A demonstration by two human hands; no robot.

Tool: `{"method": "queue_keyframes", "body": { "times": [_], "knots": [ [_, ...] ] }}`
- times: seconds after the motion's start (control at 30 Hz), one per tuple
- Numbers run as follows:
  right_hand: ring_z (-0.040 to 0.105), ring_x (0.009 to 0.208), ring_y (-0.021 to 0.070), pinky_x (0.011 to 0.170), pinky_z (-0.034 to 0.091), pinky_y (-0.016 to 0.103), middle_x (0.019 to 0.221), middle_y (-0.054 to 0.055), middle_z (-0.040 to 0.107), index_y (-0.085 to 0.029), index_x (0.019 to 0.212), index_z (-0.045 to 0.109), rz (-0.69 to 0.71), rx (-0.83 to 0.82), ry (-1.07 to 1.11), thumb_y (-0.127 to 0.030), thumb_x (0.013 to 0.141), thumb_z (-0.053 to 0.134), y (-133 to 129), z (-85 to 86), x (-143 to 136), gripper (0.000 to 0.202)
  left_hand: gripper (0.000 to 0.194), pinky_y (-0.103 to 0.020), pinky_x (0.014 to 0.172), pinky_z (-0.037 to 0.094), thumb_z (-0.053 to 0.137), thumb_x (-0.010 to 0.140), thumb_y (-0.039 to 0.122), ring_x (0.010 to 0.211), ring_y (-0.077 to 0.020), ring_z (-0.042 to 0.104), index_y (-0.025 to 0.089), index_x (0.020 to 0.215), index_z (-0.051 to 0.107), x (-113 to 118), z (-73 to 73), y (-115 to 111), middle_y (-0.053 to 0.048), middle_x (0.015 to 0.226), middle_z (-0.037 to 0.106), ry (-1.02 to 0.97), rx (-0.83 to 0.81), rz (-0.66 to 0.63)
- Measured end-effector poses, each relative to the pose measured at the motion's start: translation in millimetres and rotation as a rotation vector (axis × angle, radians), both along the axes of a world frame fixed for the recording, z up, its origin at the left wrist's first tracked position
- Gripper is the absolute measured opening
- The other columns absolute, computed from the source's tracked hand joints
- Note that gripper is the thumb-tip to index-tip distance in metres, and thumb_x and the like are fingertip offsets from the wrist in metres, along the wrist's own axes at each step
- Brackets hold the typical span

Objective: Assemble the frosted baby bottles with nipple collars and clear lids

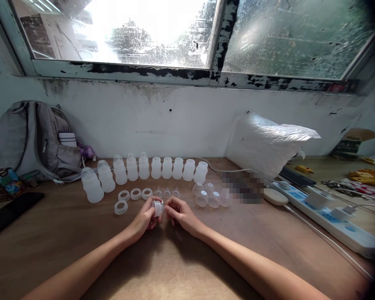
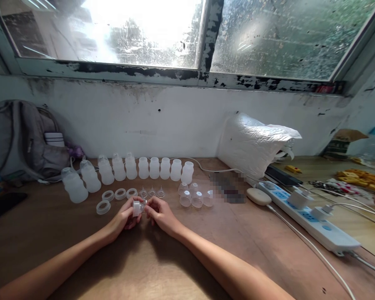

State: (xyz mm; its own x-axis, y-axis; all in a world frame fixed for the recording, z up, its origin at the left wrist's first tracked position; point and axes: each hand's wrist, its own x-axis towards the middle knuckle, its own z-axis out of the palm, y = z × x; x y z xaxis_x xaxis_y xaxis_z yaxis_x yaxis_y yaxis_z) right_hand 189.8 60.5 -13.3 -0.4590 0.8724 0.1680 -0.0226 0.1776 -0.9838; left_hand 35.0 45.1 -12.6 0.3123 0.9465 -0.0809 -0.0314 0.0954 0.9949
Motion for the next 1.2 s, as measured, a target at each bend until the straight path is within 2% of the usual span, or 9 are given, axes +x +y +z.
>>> {"method": "queue_keyframes", "body": {
  "times": [0.17,0.3,0.37,0.53,0.67,0.77,0.93,1.1,1.2],
  "knots": [
    [0.031,0.029,0.0036,0.03,0.02,0.018,0.042,-0.007,0.04,-0.017,0.057,0.04,-0.116,-0.164,0.116,-0.051,0.078,0.043,10,-6.8,4,0.04,0.035,-0.016,0.035,0.022,0.034,0.081,0.042,0.033,-0.0053,0.031,0.019,0.107,0.036,-4,8.3,-2,0.006,0.051,0.047,0.146,0.146,0.023],
    [0.026,0.025,0.0037,0.029,0.015,0.019,0.034,-0.008,0.033,-0.018,0.052,0.038,-0.146,-0.218,0.137,-0.055,0.076,0.043,12,-7.3,5,0.045,0.03,-0.02,0.05,0.033,0.04,0.081,0.036,0.047,-0.0098,0.044,0.02,0.106,0.043,-14,36.1,11,0.005,0.054,0.047,0.532,0.541,0.175],
    [0.027,0.025,0.0038,0.029,0.014,0.019,0.034,-0.008,0.034,-0.017,0.052,0.039,-0.144,-0.21,0.122,-0.054,0.076,0.045,12,-6.9,5,0.044,0.032,-0.023,0.057,0.036,0.04,0.081,0.033,0.053,-0.0123,0.049,0.021,0.111,0.042,-16,52.2,29,0.003,0.06,0.053,0.744,0.636,0.283],
    [0.032,0.029,0.0036,0.033,0.017,0.019,0.04,-0.008,0.041,-0.015,0.063,0.049,-0.113,-0.166,0.102,-0.048,0.073,0.053,12,-6.2,6,0.035,0.042,-0.026,0.063,0.039,0.038,0.082,0.035,0.068,-0.019,0.058,0.019,0.12,0.04,-7,75.0,82,-0.004,0.07,0.061,1.036,0.621,0.295],
    [0.035,0.031,0.0037,0.034,0.019,0.018,0.045,-0.007,0.044,-0.015,0.067,0.048,-0.103,-0.173,0.126,-0.045,0.072,0.055,12,-6.2,7,0.031,0.045,-0.028,0.063,0.039,0.036,0.082,0.036,0.074,-0.0228,0.059,0.016,0.122,0.038,4,74.3,112,-0.009,0.079,0.063,1.157,0.607,0.324],
    [0.036,0.031,0.004,0.035,0.021,0.019,0.047,-0.007,0.046,-0.016,0.068,0.046,-0.086,-0.177,0.135,-0.045,0.071,0.056,11,-5.3,7,0.031,0.04,-0.029,0.062,0.039,0.037,0.082,0.035,0.079,-0.025,0.059,0.014,0.115,0.044,7,69.6,122,-0.013,0.084,0.062,1.246,0.569,0.349],
    [0.036,0.031,0.004,0.034,0.021,0.018,0.046,-0.007,0.046,-0.016,0.068,0.046,-0.072,-0.178,0.147,-0.043,0.072,0.055,9,-2.5,7,0.029,0.028,-0.028,0.059,0.039,0.033,0.085,0.031,0.074,-0.0243,0.059,0.016,0.1,0.05,3,73.5,108,-0.011,0.08,0.062,1.288,0.65,0.319],
    [0.037,0.031,0.0042,0.035,0.023,0.019,0.047,-0.007,0.047,-0.016,0.068,0.046,-0.053,-0.164,0.153,-0.042,0.072,0.055,9,-2.9,7,0.028,0.025,-0.024,0.056,0.038,0.031,0.087,0.035,0.07,-0.0179,0.057,0.021,0.098,0.05,-5,92.0,62,-0.005,0.088,0.057,1.263,0.855,0.472],
    [0.037,0.032,0.0045,0.035,0.023,0.019,0.048,-0.007,0.048,-0.016,0.068,0.046,-0.05,-0.157,0.151,-0.042,0.071,0.057,9,-3.3,7,0.028,0.023,-0.022,0.054,0.039,0.034,0.086,0.034,0.071,-0.0146,0.056,0.023,0.096,0.051,-13,93.9,30,-0.004,0.097,0.051,1.209,0.899,0.531]
  ]
}}
